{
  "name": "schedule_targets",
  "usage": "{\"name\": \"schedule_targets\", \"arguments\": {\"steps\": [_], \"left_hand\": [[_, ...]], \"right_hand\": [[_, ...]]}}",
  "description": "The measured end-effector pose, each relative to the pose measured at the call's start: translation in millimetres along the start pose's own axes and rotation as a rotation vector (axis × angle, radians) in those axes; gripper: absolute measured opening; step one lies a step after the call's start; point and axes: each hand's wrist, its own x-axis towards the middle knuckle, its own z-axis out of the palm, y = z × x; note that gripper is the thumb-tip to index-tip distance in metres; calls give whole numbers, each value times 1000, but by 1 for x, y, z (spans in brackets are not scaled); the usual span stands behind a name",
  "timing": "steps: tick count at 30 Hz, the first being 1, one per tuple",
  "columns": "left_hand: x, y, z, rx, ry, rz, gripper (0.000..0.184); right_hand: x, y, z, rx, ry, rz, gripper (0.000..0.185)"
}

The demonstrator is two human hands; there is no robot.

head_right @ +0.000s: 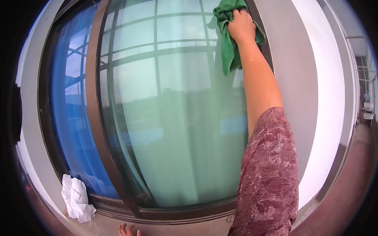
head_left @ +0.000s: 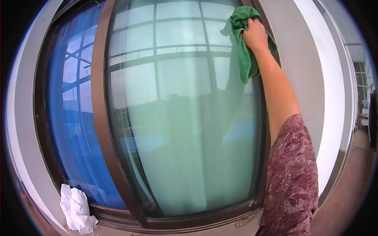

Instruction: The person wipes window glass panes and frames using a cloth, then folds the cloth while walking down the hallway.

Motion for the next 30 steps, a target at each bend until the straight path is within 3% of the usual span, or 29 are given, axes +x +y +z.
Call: {"name": "schedule_targets", "arguments": {"steps": [11,12,13,24,26,27,28,30], "left_hand": [[0,-6,-12,-114,-29,124,40],[-2,-5,-11,-115,-31,136,41],[-8,-5,2,-209,45,102,31],[-20,-16,-9,-240,54,136,28],[-34,-12,-21,-180,101,153,27],[-45,-7,-32,-182,104,150,27],[-59,-6,-41,-170,91,130,27],[-88,-3,-56,-118,82,102,25]], "right_hand": [[-145,-6,-49,-66,17,24,38],[-164,-7,-57,-78,-2,22,38],[-183,-8,-66,-90,-23,41,38],[-447,-7,-170,-61,-333,161,40],[-476,-7,-194,243,-519,330,46],[-482,-12,-208,500,-443,389,44],[-488,-16,-223,508,-469,393,44],[-484,-30,-263,1417,-515,1591,39]]}}
